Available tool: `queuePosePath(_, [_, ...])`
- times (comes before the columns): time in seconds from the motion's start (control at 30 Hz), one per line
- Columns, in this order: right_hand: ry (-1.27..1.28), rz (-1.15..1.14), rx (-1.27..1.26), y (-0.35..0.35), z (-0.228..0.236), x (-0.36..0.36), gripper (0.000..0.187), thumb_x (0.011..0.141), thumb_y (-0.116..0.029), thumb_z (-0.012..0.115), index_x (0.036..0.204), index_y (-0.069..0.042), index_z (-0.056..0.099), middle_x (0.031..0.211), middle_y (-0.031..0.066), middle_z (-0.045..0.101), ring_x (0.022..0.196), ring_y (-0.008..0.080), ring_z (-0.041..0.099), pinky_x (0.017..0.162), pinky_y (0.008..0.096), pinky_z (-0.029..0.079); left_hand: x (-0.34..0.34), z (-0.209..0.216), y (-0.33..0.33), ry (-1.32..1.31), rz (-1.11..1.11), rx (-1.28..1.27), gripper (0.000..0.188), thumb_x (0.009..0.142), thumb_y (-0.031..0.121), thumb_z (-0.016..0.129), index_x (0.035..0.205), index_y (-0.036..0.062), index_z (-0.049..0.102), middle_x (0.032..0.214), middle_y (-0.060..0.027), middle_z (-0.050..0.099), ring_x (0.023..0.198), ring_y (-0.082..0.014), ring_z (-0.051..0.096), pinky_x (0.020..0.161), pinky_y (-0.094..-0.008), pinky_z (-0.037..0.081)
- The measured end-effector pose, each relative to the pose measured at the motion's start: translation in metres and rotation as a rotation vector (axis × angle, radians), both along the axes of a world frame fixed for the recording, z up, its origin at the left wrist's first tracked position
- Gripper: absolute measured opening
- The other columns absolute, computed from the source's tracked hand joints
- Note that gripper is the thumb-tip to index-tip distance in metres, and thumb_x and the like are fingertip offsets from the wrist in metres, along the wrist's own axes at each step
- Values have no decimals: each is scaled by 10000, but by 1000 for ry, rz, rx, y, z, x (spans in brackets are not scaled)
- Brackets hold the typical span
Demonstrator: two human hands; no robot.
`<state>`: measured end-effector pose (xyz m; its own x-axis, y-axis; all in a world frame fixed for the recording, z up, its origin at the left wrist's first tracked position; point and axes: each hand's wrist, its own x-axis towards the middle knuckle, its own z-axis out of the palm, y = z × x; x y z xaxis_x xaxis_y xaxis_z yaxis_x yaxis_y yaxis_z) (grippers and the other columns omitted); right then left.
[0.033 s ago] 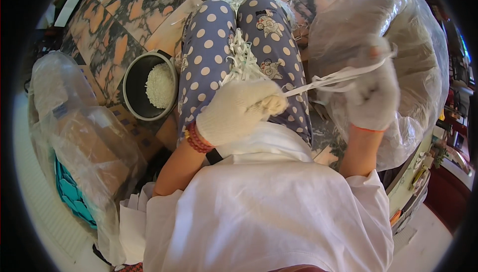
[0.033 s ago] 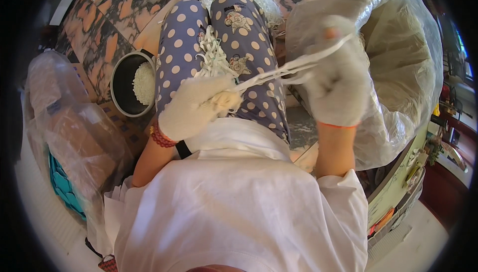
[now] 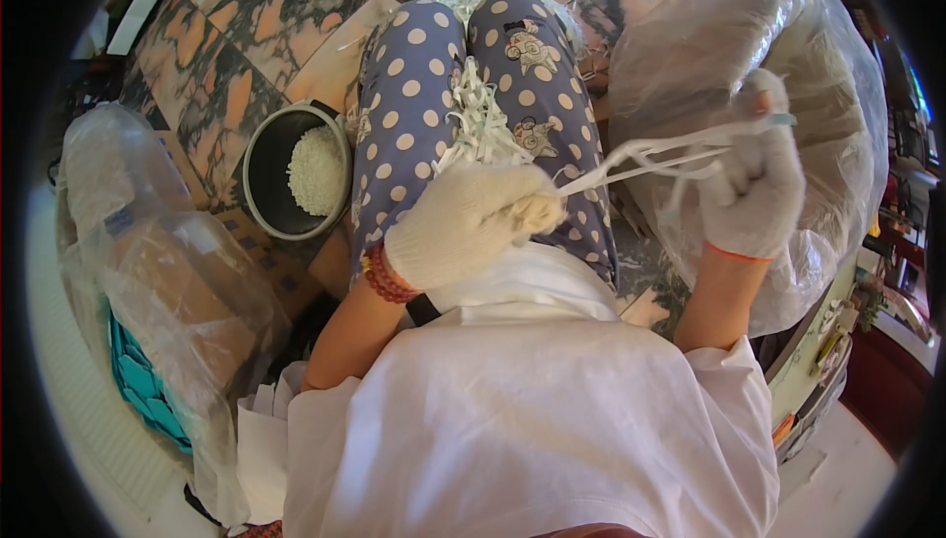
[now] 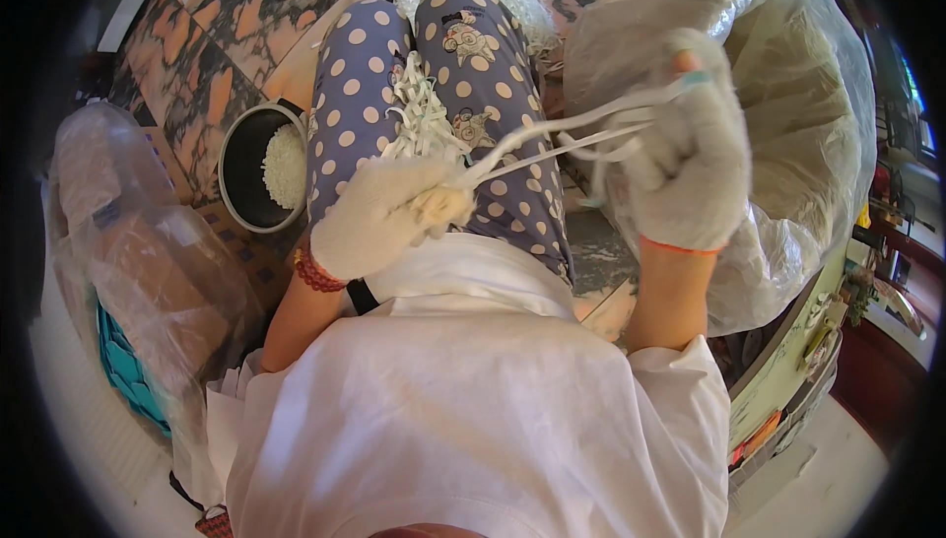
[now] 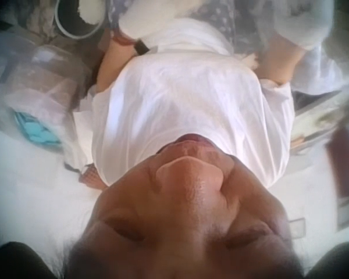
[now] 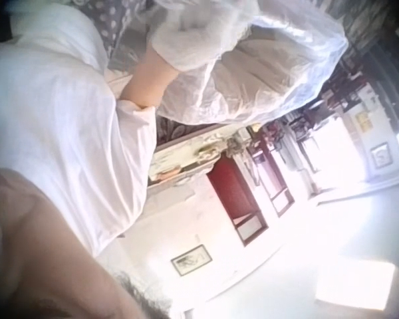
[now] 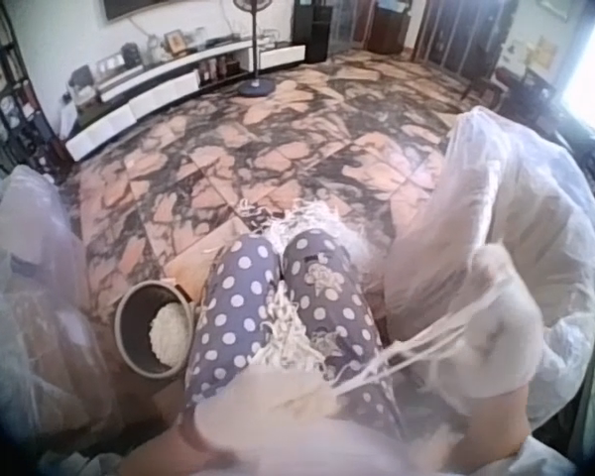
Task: The person repeatedly wraps and ties white plastic strips around small objects by hand.
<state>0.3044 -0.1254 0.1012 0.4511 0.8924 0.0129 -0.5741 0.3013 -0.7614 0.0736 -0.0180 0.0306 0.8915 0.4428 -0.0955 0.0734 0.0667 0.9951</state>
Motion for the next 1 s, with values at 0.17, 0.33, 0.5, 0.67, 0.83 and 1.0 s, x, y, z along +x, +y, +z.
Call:
queuePosePath(0.17, [1,-55,141,-25,-4,84,252,1067,-96,541,1270,29,622,771,-57,495,486,18,228,401,194,209,-16,-5,0,-50,-34,113,150,924,-72,565,799,-4,518,713,-78,548,663,-167,555,650,-292,487])
queuePosePath(0.33, [-471,-612,-31,-58,32,179,283,1016,-6,552,1283,48,630,913,10,599,674,65,464,559,205,387,-44,-18,13,149,-122,59,158,1001,52,528,890,-7,623,745,-29,588,676,-96,549,608,-266,456])
queuePosePath(0.5, [-1328,-517,-481,-73,49,215,296,999,-54,582,1267,52,649,1075,71,676,882,136,638,744,240,507,-72,-24,25,407,42,-162,211,1034,130,520,1041,7,692,836,6,654,716,-67,580,606,-243,452])
queuePosePath(0.67, [-1981,-22,-1010,-62,38,199,322,1023,-173,578,1304,-49,676,1236,81,701,965,161,701,814,283,557,-56,-29,17,223,202,-65,244,1025,161,554,1142,6,702,890,-6,671,707,-58,572,632,-206,449])
queuePosePath(0.83, [-939,-293,-720,-69,49,194,375,1098,-281,505,1324,-24,658,1256,96,706,1085,195,706,909,325,566,-53,-21,25,342,151,-94,230,1008,140,554,1105,0,708,965,-15,686,828,-79,611,729,-215,476])
queuePosePath(1.0, [-789,-153,-492,-73,44,181,419,1116,-292,479,1332,35,626,1170,136,711,1070,204,705,906,334,575,-21,-15,25,60,134,138,257,963,115,615,1172,-5,704,1040,-22,687,839,-94,587,793,-227,484])
